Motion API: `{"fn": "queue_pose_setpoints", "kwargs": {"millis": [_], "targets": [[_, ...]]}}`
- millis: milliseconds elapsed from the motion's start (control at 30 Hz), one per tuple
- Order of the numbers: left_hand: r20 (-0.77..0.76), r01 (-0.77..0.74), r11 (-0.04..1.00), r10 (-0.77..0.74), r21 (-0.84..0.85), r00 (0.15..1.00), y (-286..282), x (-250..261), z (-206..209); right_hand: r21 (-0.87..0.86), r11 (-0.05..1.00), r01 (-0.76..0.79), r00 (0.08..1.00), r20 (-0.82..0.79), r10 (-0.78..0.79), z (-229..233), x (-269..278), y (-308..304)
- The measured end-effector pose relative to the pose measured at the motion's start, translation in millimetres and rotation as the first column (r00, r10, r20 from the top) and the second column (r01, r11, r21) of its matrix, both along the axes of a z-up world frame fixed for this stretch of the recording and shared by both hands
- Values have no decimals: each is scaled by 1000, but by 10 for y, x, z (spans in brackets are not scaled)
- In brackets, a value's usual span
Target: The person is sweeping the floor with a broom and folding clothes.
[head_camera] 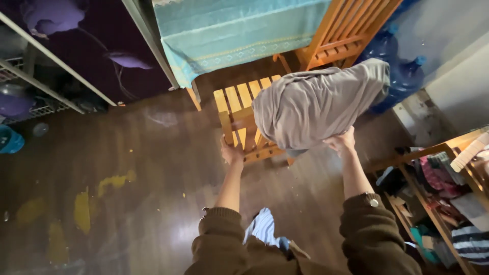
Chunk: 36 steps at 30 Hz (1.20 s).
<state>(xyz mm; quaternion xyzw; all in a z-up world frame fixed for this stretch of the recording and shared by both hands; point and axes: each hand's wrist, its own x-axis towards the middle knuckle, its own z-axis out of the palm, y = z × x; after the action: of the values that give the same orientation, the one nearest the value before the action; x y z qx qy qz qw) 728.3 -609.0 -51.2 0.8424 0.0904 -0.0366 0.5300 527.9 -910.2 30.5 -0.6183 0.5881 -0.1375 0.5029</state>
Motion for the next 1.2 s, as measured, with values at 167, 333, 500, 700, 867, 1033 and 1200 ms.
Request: {"fn": "queue_pose_setpoints", "kwargs": {"millis": [167,333,500,700,867,1033,1200], "targets": [[-111,-131,974,111,-183,988,-87,54,293,-59,996,-73,996,-49,70,-692,99,-591],[-77,-179,973,169,-145,983,-190,137,70,-10,1000,20,995,99,-19,-338,262,-458],[-21,-205,954,206,-217,978,-237,113,7,-50,998,-23,981,192,32,-371,346,-577],[-123,-338,934,324,-114,938,-383,140,215,-222,972,73,908,417,27,-1705,463,-1505],[-84,-392,907,384,-154,920,-456,246,-10,-234,972,22,892,444,86,-670,837,-1207],[-22,-297,954,296,-46,955,-472,425,-26,-239,971,-4,879,461,117,-352,1026,-1184],[21,-278,958,280,-63,960,-630,685,88,-250,968,-8,866,482,132,-398,1278,-1370]]}}
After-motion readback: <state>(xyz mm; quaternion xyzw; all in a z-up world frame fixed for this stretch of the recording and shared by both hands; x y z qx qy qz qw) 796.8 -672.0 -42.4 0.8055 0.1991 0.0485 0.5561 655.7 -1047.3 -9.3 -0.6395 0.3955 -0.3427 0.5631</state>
